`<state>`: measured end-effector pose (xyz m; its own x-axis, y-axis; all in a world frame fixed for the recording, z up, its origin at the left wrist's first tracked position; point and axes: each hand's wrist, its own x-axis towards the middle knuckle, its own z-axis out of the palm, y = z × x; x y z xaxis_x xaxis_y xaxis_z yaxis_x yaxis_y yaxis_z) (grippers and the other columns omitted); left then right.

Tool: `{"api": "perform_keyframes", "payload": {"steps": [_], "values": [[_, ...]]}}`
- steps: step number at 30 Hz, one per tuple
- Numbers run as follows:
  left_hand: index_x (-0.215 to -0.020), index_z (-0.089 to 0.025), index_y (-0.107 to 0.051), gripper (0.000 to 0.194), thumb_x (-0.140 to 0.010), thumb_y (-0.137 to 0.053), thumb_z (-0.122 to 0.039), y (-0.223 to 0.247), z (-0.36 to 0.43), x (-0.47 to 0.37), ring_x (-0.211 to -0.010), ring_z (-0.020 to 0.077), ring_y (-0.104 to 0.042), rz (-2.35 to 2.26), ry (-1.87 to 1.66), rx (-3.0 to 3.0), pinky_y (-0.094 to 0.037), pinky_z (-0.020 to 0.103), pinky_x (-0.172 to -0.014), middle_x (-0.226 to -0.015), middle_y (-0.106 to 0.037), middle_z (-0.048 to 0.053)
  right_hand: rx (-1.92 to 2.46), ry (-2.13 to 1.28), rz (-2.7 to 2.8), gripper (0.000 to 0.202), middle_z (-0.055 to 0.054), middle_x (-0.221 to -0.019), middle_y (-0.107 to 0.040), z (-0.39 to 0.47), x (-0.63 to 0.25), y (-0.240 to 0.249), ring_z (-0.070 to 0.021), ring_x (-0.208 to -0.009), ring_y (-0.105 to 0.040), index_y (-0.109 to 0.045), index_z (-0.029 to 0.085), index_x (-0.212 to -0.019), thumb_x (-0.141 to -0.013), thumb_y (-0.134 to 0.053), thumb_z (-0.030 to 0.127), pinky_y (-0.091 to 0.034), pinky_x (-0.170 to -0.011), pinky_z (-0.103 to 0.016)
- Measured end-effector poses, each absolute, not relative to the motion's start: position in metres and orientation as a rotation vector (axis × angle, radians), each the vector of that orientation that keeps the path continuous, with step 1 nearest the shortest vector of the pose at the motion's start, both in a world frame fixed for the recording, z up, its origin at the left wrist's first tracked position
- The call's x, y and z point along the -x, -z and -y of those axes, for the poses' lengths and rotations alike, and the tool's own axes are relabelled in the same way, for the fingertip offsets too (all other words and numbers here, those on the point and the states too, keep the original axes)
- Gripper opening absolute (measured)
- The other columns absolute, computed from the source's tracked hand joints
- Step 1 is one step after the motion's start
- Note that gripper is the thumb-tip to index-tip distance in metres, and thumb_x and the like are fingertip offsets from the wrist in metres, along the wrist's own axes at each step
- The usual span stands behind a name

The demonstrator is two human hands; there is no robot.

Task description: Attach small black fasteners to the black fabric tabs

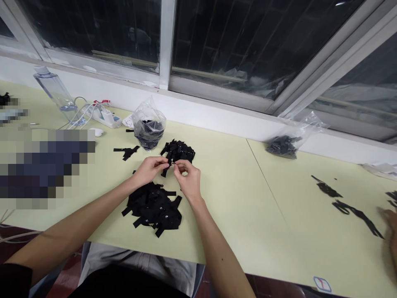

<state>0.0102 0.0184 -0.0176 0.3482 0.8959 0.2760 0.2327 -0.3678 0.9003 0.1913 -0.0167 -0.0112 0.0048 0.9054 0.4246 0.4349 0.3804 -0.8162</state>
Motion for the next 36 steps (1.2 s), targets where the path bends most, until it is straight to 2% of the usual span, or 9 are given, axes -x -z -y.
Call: {"api": "perform_keyframes", "payload": {"steps": [5,10,14,18,21,24,28,32,36], "values": [[-0.104,-0.021,-0.074,0.025,-0.095,-0.051,-0.022,0.018,-0.018,-0.008,-0.090,0.0216,-0.063,-1.033,-0.929,-2.191,-0.047,0.032,-0.081,-0.096,-0.070,0.007,1.346,-0.319,1.933,0.010,-0.001,-0.076,-0.066,0.006,-0.210,0.013,-0.0153,-0.064,-0.057,-0.069,0.021,-0.087,-0.083,-0.061,0.019,-0.047,-0.068,-0.032],[-0.104,-0.022,-0.074,0.030,-0.096,-0.045,-0.017,0.027,-0.019,-0.010,-0.096,0.0246,-0.057,-1.072,-0.794,-2.415,-0.045,0.037,-0.087,-0.093,-0.068,0.008,1.397,-0.265,2.158,0.011,-0.001,-0.078,-0.066,0.003,-0.216,0.017,-0.0192,-0.080,-0.059,-0.070,0.022,-0.082,-0.079,-0.064,0.013,-0.041,-0.078,-0.034],[-0.105,-0.023,-0.073,0.030,-0.096,-0.044,-0.017,0.031,-0.019,-0.009,-0.100,0.0244,-0.056,-1.075,-0.743,-2.418,-0.044,0.038,-0.090,-0.095,-0.067,0.008,1.391,-0.299,2.185,0.010,-0.001,-0.083,-0.068,0.005,-0.215,0.017,-0.0206,-0.086,-0.058,-0.070,0.023,-0.085,-0.081,-0.066,0.016,-0.039,-0.081,-0.035],[-0.102,-0.022,-0.072,0.031,-0.097,-0.042,-0.018,0.032,-0.020,-0.009,-0.098,0.0245,-0.056,-1.107,-0.706,-2.404,-0.044,0.039,-0.089,-0.093,-0.066,0.008,1.375,-0.289,2.171,0.008,-0.002,-0.090,-0.069,0.006,-0.212,0.017,-0.0219,-0.090,-0.058,-0.069,0.024,-0.091,-0.083,-0.068,0.022,-0.038,-0.083,-0.037],[-0.100,-0.022,-0.073,0.030,-0.097,-0.043,-0.018,0.033,-0.020,-0.010,-0.097,0.0247,-0.056,-1.105,-0.717,-2.381,-0.044,0.039,-0.088,-0.092,-0.066,0.008,1.372,-0.245,2.164,0.001,-0.002,-0.088,-0.070,0.007,-0.209,0.019,-0.0221,-0.089,-0.057,-0.068,0.022,-0.086,-0.086,-0.067,0.022,-0.037,-0.081,-0.036],[-0.100,-0.023,-0.073,0.029,-0.095,-0.045,-0.018,0.033,-0.021,-0.010,-0.096,0.0245,-0.056,-1.089,-0.737,-2.351,-0.043,0.038,-0.088,-0.091,-0.066,0.007,1.349,-0.220,2.199,0.008,-0.002,-0.084,-0.070,0.008,-0.207,0.019,-0.0223,-0.088,-0.057,-0.067,0.022,-0.081,-0.088,-0.065,0.020,-0.037,-0.079,-0.036],[-0.103,-0.021,-0.070,0.024,-0.095,-0.047,-0.020,0.027,-0.021,-0.008,-0.098,0.0244,-0.058,-1.110,-0.817,-2.283,-0.044,0.037,-0.088,-0.095,-0.068,0.008,1.325,-0.217,2.215,0.011,-0.003,-0.088,-0.071,0.009,-0.210,0.014,-0.0231,-0.090,-0.056,-0.071,0.024,-0.084,-0.089,-0.062,0.019,-0.037,-0.081,-0.038],[-0.115,-0.021,-0.057,0.021,-0.095,-0.051,-0.022,0.017,-0.019,-0.004,-0.078,0.0181,-0.060,-1.108,-0.941,-2.110,-0.045,0.030,-0.073,-0.085,-0.066,0.002,1.376,-0.252,2.138,0.013,-0.003,-0.091,-0.071,0.006,-0.218,0.011,-0.0221,-0.089,-0.057,-0.072,0.025,-0.089,-0.091,-0.060,0.020,-0.038,-0.081,-0.038],[-0.105,-0.020,-0.056,0.012,-0.095,-0.050,-0.021,0.012,-0.017,-0.003,-0.072,0.0150,-0.058,-1.079,-1.012,-2.067,-0.044,0.026,-0.068,-0.082,-0.064,0.001,1.394,-0.263,2.152,0.014,-0.003,-0.089,-0.070,0.002,-0.223,0.017,-0.0210,-0.086,-0.058,-0.072,0.026,-0.098,-0.093,-0.060,0.024,-0.040,-0.080,-0.037]]}}
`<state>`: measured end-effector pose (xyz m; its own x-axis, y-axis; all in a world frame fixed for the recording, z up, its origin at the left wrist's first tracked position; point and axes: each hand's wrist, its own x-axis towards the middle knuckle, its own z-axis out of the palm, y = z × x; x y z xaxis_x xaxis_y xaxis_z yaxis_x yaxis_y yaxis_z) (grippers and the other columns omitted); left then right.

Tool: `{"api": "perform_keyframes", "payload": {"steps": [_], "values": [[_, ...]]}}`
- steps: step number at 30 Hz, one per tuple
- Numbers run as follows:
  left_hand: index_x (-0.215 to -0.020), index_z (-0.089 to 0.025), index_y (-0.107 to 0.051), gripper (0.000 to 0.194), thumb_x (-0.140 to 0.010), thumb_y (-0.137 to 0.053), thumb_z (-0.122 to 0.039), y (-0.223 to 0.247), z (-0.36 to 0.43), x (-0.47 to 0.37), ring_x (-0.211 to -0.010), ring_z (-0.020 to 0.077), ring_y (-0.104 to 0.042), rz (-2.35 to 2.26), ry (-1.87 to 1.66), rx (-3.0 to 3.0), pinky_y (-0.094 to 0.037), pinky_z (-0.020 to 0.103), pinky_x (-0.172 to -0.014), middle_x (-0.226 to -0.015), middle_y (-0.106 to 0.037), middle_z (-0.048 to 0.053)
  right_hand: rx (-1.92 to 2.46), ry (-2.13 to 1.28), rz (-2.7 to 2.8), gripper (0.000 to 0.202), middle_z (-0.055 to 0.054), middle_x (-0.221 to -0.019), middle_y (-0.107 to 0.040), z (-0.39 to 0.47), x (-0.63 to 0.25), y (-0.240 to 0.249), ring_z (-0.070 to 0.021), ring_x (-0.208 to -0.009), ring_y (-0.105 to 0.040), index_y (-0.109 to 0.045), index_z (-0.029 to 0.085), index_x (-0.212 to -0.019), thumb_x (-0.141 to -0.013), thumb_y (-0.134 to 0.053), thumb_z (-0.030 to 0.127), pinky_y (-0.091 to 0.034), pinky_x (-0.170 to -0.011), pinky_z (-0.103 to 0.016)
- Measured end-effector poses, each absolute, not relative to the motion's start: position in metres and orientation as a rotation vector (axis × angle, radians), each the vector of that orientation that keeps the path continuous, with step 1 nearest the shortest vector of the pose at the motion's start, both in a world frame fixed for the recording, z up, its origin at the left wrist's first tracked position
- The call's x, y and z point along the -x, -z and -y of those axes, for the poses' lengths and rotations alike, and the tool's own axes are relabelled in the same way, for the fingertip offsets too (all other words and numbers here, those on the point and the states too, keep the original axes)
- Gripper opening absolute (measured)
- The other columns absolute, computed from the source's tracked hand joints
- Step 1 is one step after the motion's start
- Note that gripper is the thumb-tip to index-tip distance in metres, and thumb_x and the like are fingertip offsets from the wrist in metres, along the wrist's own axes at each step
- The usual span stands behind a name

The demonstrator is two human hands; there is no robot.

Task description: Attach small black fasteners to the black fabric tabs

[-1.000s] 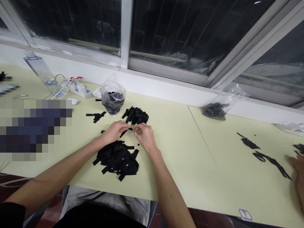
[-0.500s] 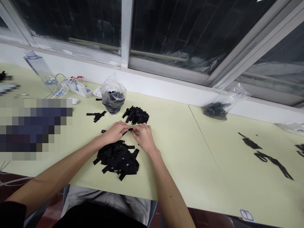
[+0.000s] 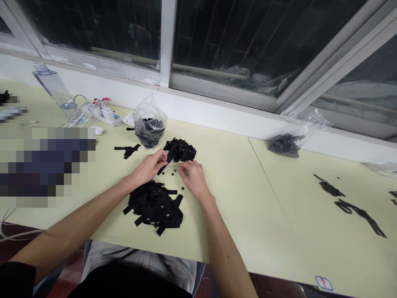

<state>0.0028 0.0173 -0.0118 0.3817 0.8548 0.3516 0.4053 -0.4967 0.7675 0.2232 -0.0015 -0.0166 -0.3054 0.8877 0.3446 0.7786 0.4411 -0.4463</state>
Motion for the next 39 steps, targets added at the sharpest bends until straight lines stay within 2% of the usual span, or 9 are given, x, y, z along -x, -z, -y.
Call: {"api": "perform_keyframes", "payload": {"steps": [4,10,14,20,25,30,39], "values": [[-0.095,-0.019,-0.065,0.015,-0.094,-0.050,-0.016,0.012,-0.019,-0.004,-0.081,0.0171,-0.063,-1.076,-1.000,-2.141,-0.047,0.029,-0.075,-0.089,-0.068,0.004,1.351,-0.300,2.190,0.017,-0.003,-0.089,-0.068,-0.001,-0.222,0.024,-0.0199,-0.085,-0.059,-0.072,0.028,-0.104,-0.094,-0.060,0.026,-0.042,-0.075,-0.033],[-0.103,-0.021,-0.071,0.022,-0.093,-0.053,-0.016,0.012,-0.018,-0.007,-0.092,0.0193,-0.067,-1.054,-1.022,-2.164,-0.050,0.031,-0.085,-0.107,-0.072,0.005,1.328,-0.347,2.146,0.012,-0.002,-0.085,-0.069,-0.002,-0.218,0.028,-0.0190,-0.083,-0.061,-0.074,0.026,-0.091,-0.091,-0.063,0.022,-0.045,-0.072,-0.031],[-0.108,-0.022,-0.071,0.024,-0.091,-0.055,-0.014,0.010,-0.016,-0.009,-0.094,0.0186,-0.067,-1.047,-1.027,-2.152,-0.052,0.030,-0.085,-0.114,-0.070,0.005,1.346,-0.349,2.125,0.013,-0.002,-0.083,-0.068,-0.001,-0.216,0.026,-0.0177,-0.079,-0.060,-0.072,0.024,-0.086,-0.091,-0.061,0.021,-0.045,-0.072,-0.031],[-0.118,-0.023,-0.068,0.034,-0.089,-0.056,-0.010,0.013,-0.016,-0.009,-0.089,0.0164,-0.068,-1.053,-1.013,-2.135,-0.054,0.030,-0.084,-0.122,-0.067,0.005,1.340,-0.330,2.118,0.019,-0.001,-0.078,-0.065,-0.001,-0.212,0.026,-0.0162,-0.069,-0.059,-0.071,0.025,-0.108,-0.091,-0.063,0.028,-0.045,-0.066,-0.029],[-0.122,-0.024,-0.067,0.037,-0.089,-0.057,-0.009,0.015,-0.016,-0.009,-0.083,0.0154,-0.069,-1.090,-1.007,-2.141,-0.055,0.031,-0.085,-0.127,-0.065,0.005,1.313,-0.327,2.137,0.014,-0.001,-0.075,-0.065,0.000,-0.209,0.027,-0.0162,-0.067,-0.057,-0.076,0.026,-0.094,-0.092,-0.062,0.026,-0.045,-0.067,-0.029],[-0.125,-0.024,-0.065,0.039,-0.089,-0.056,-0.009,0.015,-0.015,-0.009,-0.088,0.0161,-0.070,-1.100,-0.990,-2.173,-0.056,0.030,-0.087,-0.128,-0.064,0.005,1.352,-0.409,2.083,0.011,-0.002,-0.076,-0.067,0.001,-0.209,0.025,-0.0171,-0.067,-0.058,-0.075,0.024,-0.084,-0.088,-0.064,0.023,-0.045,-0.066,-0.030],[-0.130,-0.026,-0.062,0.045,-0.089,-0.058,-0.009,0.017,-0.016,-0.006,-0.101,0.0190,-0.069,-1.106,-0.955,-2.282,-0.053,0.034,-0.097,-0.137,-0.060,0.004,1.329,-0.597,1.868,0.013,-0.002,-0.089,-0.073,0.002,-0.208,0.024,-0.0193,-0.076,-0.064,-0.075,0.025,-0.088,-0.087,-0.062,0.022,-0.047,-0.072,-0.033]]}}
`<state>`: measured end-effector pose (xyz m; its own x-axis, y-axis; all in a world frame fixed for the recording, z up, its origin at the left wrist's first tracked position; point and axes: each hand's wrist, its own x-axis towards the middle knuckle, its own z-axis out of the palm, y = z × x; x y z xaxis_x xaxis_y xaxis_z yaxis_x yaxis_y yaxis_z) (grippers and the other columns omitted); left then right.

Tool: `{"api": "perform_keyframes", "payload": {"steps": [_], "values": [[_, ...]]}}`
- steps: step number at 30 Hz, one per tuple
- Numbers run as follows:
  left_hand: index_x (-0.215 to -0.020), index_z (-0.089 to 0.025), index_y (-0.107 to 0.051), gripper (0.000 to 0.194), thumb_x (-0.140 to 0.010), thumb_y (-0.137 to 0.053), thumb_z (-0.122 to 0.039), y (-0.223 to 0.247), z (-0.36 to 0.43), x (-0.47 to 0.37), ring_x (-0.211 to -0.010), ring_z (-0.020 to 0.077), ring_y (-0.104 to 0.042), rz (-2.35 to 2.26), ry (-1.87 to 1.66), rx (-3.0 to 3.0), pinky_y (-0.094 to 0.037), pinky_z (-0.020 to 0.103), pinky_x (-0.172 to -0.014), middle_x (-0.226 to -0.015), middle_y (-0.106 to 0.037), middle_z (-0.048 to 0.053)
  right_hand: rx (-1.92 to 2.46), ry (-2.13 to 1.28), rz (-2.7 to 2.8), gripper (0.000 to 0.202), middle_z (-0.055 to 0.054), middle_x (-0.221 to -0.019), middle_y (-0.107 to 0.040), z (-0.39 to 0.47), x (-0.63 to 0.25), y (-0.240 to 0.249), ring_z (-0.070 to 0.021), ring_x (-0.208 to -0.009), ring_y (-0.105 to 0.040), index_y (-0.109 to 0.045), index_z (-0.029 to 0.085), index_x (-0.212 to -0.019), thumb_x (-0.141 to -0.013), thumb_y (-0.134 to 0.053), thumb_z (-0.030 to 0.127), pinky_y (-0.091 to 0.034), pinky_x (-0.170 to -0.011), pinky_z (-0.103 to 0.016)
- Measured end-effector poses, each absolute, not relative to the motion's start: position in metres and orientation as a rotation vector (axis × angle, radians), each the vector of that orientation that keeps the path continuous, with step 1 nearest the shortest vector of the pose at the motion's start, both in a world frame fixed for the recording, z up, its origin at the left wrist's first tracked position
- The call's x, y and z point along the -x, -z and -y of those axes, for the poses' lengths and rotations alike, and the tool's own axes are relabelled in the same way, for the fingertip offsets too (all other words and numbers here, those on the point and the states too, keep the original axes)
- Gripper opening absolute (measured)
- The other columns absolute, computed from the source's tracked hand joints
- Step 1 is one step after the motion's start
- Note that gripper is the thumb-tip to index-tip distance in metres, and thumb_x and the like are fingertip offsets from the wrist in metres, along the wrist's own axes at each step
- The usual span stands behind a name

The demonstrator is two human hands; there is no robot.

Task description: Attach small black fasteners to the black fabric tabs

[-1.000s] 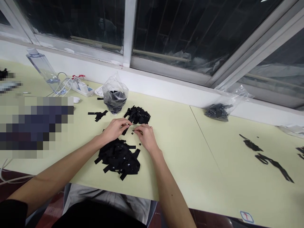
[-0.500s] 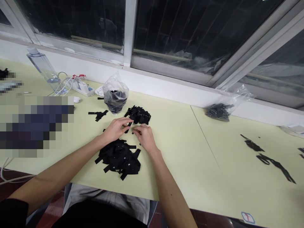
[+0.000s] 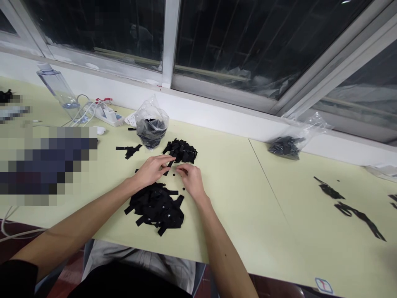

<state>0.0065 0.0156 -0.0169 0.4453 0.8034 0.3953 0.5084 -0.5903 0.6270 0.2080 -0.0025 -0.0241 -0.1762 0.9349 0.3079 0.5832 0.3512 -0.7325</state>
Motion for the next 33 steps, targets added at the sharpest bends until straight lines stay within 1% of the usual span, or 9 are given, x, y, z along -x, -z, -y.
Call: {"api": "perform_keyframes", "payload": {"steps": [3,6,8,11,14,19,23,28,33], "values": [[-0.132,-0.027,-0.060,0.047,-0.089,-0.058,-0.010,0.017,-0.016,-0.007,-0.104,0.0196,-0.068,-1.109,-0.955,-2.279,-0.051,0.035,-0.100,-0.137,-0.060,0.004,1.321,-0.695,1.733,0.011,-0.003,-0.087,-0.074,0.002,-0.207,0.025,-0.0196,-0.076,-0.064,-0.074,0.023,-0.087,-0.085,-0.064,0.027,-0.049,-0.073,-0.033],[-0.135,-0.025,-0.059,0.048,-0.089,-0.059,-0.011,0.017,-0.016,-0.007,-0.108,0.0206,-0.067,-1.098,-0.959,-2.264,-0.049,0.036,-0.103,-0.137,-0.061,0.005,1.302,-0.762,1.631,0.013,-0.004,-0.086,-0.074,0.002,-0.206,0.024,-0.0200,-0.076,-0.064,-0.074,0.021,-0.086,-0.083,-0.067,0.032,-0.049,-0.074,-0.034],[-0.135,-0.025,-0.058,0.048,-0.089,-0.059,-0.012,0.016,-0.015,-0.008,-0.105,0.0204,-0.068,-1.090,-0.955,-2.252,-0.049,0.036,-0.103,-0.136,-0.061,0.006,1.288,-0.807,1.587,0.016,-0.005,-0.086,-0.074,0.002,-0.205,0.022,-0.0203,-0.076,-0.064,-0.074,0.021,-0.085,-0.081,-0.069,0.035,-0.049,-0.073,-0.034],[-0.136,-0.027,-0.058,0.050,-0.088,-0.060,-0.012,0.016,-0.015,-0.008,-0.088,0.0166,-0.071,-1.076,-0.940,-2.225,-0.053,0.035,-0.098,-0.140,-0.058,0.005,1.254,-0.885,1.524,0.019,-0.006,-0.088,-0.074,0.002,-0.204,0.020,-0.0207,-0.078,-0.064,-0.074,0.020,-0.086,-0.079,-0.072,0.038,-0.050,-0.073,-0.034],[-0.135,-0.029,-0.058,0.051,-0.087,-0.062,-0.012,0.017,-0.015,-0.009,-0.075,0.0128,-0.069,-1.056,-0.937,-2.199,-0.056,0.034,-0.092,-0.143,-0.056,0.004,1.212,-0.964,1.465,0.021,-0.007,-0.089,-0.073,0.002,-0.204,0.019,-0.0208,-0.080,-0.064,-0.074,0.020,-0.087,-0.077,-0.075,0.038,-0.050,-0.075,-0.034],[-0.135,-0.030,-0.057,0.052,-0.086,-0.063,-0.014,0.017,-0.015,-0.009,-0.073,0.0126,-0.068,-1.044,-0.946,-2.165,-0.058,0.033,-0.086,-0.143,-0.055,0.005,1.169,-1.033,1.428,0.022,-0.005,-0.085,-0.071,0.003,-0.203,0.021,-0.0200,-0.078,-0.064,-0.072,0.020,-0.085,-0.075,-0.077,0.040,-0.050,-0.073,-0.034],[-0.134,-0.030,-0.058,0.052,-0.085,-0.065,-0.015,0.013,-0.013,-0.010,-0.072,0.0121,-0.068,-1.023,-0.956,-2.123,-0.058,0.033,-0.085,-0.142,-0.056,0.004,1.162,-0.980,1.461,0.018,-0.005,-0.085,-0.071,0.004,-0.200,0.020,-0.0196,-0.077,-0.062,-0.072,0.021,-0.083,-0.076,-0.076,0.038,-0.049,-0.073,-0.034],[-0.134,-0.028,-0.059,0.053,-0.083,-0.068,-0.017,0.010,-0.010,-0.014,-0.073,0.0128,-0.069,-0.968,-0.973,-1.978,-0.060,0.030,-0.073,-0.142,-0.056,0.007,1.160,-0.935,1.433,0.015,-0.005,-0.090,-0.071,0.005,-0.195,0.021,-0.0199,-0.079,-0.062,-0.073,0.022,-0.084,-0.077,-0.075,0.035,-0.048,-0.072,-0.033],[-0.133,-0.027,-0.059,0.053,-0.082,-0.069,-0.016,0.009,-0.008,-0.015,-0.073,0.0119,-0.068,-0.947,-0.985,-1.910,-0.061,0.029,-0.072,-0.142,-0.055,0.007,1.113,-1.010,1.321,0.017,-0.005,-0.088,-0.072,0.006,-0.191,0.023,-0.0200,-0.079,-0.064,-0.072,0.021,-0.084,-0.076,-0.076,0.035,-0.051,-0.073,-0.034]]}}
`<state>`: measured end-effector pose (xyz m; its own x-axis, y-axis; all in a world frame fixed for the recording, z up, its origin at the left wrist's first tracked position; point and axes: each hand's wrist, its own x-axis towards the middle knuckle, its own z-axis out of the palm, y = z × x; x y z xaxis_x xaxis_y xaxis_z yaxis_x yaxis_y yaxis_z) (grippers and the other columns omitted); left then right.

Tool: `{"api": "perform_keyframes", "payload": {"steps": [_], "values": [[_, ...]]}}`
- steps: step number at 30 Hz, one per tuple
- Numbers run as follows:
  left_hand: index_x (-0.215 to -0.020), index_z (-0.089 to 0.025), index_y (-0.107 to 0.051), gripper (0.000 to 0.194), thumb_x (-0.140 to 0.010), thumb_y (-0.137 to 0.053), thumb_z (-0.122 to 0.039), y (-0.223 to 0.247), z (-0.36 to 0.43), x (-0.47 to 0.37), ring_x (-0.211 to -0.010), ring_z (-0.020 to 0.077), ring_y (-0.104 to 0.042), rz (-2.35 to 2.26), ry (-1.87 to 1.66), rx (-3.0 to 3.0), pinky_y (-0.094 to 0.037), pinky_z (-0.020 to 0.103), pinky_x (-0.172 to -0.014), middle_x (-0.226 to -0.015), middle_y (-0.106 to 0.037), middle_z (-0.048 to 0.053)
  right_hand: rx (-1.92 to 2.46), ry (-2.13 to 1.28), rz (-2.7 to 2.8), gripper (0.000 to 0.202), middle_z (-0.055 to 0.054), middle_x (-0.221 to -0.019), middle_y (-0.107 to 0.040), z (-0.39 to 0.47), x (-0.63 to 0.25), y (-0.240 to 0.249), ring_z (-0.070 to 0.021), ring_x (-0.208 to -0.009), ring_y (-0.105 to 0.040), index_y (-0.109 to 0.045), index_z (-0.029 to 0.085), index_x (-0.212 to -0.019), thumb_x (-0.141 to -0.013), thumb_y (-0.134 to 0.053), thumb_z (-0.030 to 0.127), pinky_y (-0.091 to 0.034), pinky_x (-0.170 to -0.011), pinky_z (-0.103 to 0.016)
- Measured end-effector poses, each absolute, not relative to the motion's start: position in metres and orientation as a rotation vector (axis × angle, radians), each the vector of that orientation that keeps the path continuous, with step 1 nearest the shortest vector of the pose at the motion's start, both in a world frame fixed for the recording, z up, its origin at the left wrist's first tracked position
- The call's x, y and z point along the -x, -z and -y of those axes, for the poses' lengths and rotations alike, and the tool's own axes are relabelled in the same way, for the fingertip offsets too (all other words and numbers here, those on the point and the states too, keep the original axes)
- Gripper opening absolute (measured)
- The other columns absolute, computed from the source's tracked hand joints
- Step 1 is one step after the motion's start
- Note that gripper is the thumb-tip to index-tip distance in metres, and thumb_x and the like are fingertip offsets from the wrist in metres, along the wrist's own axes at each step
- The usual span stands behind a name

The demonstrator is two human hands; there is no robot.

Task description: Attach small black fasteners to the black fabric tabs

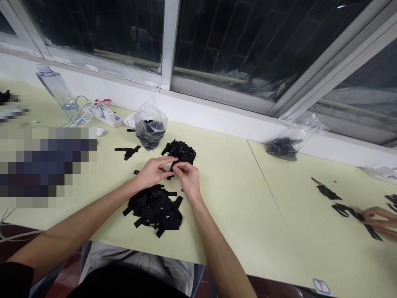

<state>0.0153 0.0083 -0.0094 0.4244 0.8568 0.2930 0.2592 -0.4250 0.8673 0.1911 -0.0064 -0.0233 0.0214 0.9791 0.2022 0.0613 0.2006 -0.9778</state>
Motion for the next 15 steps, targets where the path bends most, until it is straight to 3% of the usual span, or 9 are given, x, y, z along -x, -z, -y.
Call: {"api": "perform_keyframes", "payload": {"steps": [15], "values": [[-0.134,-0.028,-0.058,0.050,-0.086,-0.064,-0.015,0.0085,-0.0056,-0.0164,-0.075,0.0121,-0.069,-0.932,-1.007,-1.995,-0.061,0.031,-0.078,-0.142,-0.056,0.007,1.144,-1.054,1.208,0.028,-0.004,-0.082,-0.069,0.0096,-0.1866,0.0194,-0.0191,-0.075,-0.064,-0.066,0.021,-0.093,-0.074,-0.076,0.040,-0.053,-0.071,-0.033]]}}
